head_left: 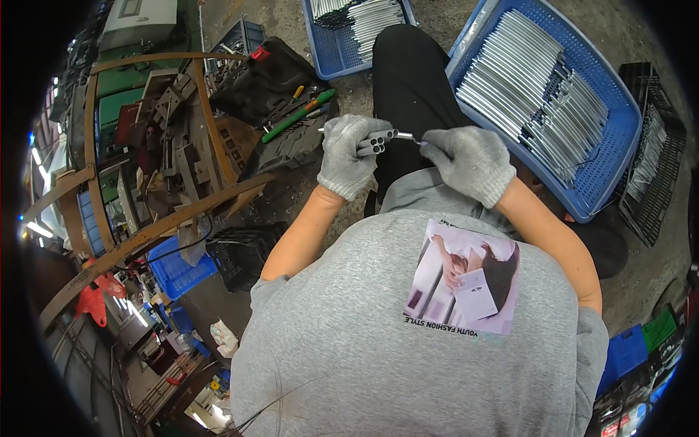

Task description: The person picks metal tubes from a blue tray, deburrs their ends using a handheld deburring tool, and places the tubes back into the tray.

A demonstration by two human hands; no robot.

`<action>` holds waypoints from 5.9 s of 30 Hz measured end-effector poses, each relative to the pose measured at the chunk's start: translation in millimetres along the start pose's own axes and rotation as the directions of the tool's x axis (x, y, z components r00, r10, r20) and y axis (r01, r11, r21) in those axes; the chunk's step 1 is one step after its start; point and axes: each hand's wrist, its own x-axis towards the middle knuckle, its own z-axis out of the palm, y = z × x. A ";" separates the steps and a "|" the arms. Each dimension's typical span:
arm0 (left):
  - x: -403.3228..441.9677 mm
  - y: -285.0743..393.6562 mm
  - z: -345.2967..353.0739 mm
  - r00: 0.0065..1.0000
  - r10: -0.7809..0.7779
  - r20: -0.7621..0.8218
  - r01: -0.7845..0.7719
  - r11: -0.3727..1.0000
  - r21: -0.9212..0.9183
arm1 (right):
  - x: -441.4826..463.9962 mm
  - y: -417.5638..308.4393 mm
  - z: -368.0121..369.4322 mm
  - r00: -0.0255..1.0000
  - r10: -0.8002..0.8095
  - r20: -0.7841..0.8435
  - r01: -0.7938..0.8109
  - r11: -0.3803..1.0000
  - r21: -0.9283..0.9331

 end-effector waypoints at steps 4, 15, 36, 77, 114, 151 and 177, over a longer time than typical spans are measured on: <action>1.7 5.3 -2.5 0.999 0.034 -0.013 -0.034 0.998 0.044 | 1.9 -9.9 -15.3 0.996 0.048 0.080 -0.055 0.995 0.089; 6.4 2.4 -1.4 0.998 0.067 0.002 -0.067 0.997 0.025 | -3.5 0.5 -7.5 0.986 0.153 0.060 -0.164 0.945 0.284; 203.6 174.7 200.6 0.727 0.351 0.591 -0.376 0.923 -0.086 | -228.5 65.8 -29.7 0.640 0.616 -0.460 -0.462 0.786 0.410; 159.1 169.8 343.8 0.839 0.137 0.526 -0.304 0.921 0.244 | -246.0 226.4 -75.0 0.066 0.903 -0.425 -0.685 0.351 0.638; 188.4 235.6 -9.9 0.564 0.772 -0.293 -0.403 -0.052 -0.914 | -243.0 -58.7 -191.7 0.460 -0.068 -0.886 0.473 0.863 0.179; 132.9 218.7 -84.0 0.626 0.729 -0.276 -0.437 0.035 -0.899 | -279.1 -113.6 -208.9 0.488 -0.156 -0.859 0.420 0.904 0.074; 132.3 225.2 -92.6 0.627 0.718 -0.303 -0.377 -0.061 -0.924 | -265.9 -71.6 -195.0 0.303 -0.042 -0.952 0.453 0.885 0.105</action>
